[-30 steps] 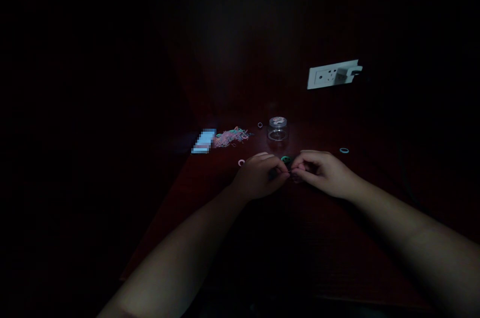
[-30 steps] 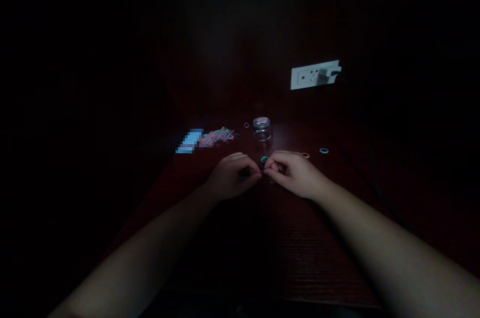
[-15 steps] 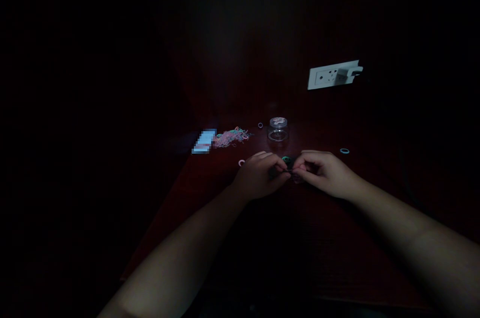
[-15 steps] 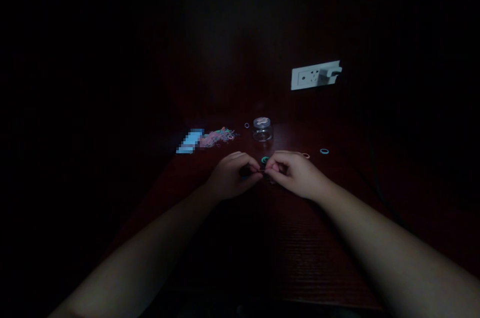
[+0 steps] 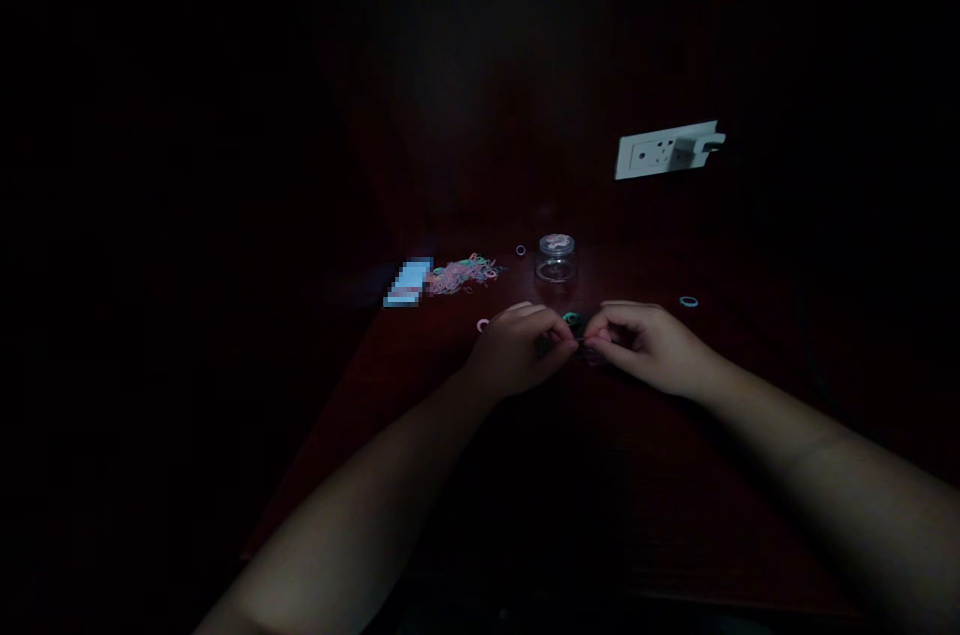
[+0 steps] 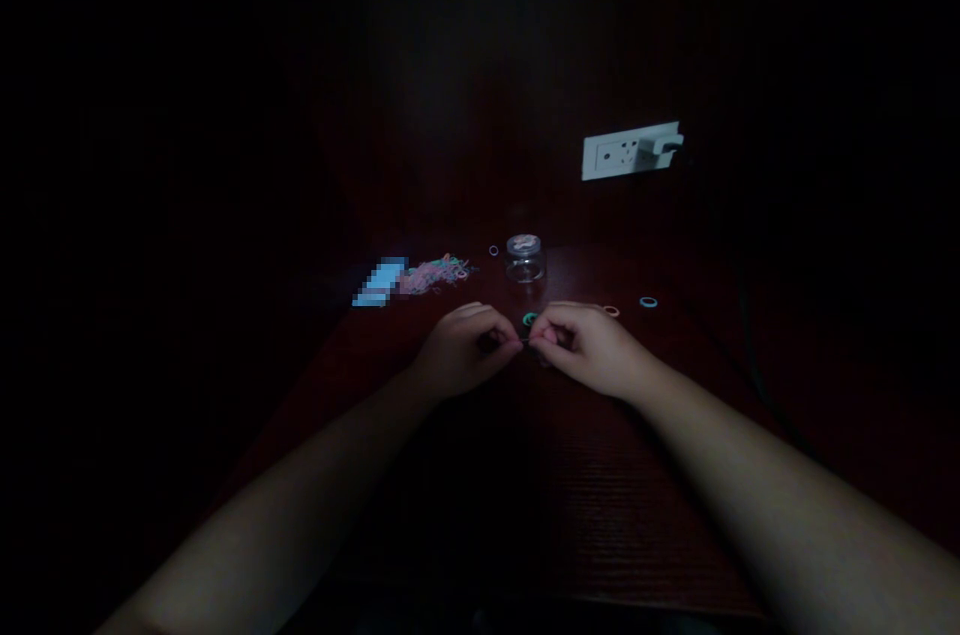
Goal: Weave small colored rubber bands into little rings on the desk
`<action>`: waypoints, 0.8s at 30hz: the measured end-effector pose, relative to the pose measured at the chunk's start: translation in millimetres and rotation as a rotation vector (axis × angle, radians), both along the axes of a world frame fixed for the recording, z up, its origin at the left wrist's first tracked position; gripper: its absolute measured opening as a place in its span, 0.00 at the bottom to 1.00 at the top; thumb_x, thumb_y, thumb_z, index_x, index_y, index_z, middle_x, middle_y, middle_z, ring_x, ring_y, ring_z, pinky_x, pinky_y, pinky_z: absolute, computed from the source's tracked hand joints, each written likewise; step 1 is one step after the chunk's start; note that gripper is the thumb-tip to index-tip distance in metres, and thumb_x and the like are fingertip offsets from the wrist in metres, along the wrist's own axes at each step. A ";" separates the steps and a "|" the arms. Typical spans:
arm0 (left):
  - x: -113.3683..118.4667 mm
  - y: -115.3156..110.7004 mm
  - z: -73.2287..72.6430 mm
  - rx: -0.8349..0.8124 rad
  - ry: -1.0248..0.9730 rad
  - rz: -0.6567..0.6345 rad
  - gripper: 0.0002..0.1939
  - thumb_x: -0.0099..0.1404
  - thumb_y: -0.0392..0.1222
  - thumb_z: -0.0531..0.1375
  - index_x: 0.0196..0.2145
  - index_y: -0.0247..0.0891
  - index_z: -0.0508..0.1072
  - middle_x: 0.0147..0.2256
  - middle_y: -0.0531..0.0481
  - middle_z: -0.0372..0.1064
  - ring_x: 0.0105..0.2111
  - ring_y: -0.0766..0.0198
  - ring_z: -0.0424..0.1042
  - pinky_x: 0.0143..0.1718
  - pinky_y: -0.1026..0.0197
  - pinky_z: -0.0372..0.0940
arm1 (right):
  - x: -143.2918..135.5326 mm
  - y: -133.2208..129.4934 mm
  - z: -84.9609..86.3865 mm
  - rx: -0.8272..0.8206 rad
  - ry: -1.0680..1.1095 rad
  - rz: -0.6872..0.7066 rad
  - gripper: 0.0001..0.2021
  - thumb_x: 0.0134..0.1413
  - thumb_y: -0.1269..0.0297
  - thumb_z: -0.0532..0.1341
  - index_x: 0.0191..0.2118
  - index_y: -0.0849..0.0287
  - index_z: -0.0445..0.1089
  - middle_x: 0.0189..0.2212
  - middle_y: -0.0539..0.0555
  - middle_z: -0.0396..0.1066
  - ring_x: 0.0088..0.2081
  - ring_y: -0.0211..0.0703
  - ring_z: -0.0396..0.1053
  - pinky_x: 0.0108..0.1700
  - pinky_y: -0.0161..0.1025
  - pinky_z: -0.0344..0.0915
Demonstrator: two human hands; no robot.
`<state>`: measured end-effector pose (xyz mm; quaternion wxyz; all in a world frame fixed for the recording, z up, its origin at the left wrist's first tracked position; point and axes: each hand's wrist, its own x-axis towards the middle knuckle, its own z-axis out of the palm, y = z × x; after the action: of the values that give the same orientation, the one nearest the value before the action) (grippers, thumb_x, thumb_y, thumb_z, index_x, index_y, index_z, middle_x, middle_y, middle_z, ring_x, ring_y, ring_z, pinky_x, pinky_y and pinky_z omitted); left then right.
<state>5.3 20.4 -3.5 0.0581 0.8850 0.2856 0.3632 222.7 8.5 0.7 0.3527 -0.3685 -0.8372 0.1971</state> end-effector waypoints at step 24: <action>0.1 -0.8 1.0 -0.033 0.013 -0.010 0.04 0.63 0.41 0.61 0.31 0.40 0.71 0.29 0.53 0.72 0.32 0.64 0.69 0.37 0.59 0.64 | 0.6 -0.5 0.1 -0.006 -0.007 -0.005 0.07 0.57 0.63 0.60 0.30 0.59 0.71 0.24 0.50 0.67 0.26 0.38 0.63 0.29 0.35 0.61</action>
<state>5.4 19.5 -2.4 0.0726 0.8876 0.2875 0.3525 223.3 7.9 0.8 0.3492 -0.3725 -0.8368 0.1976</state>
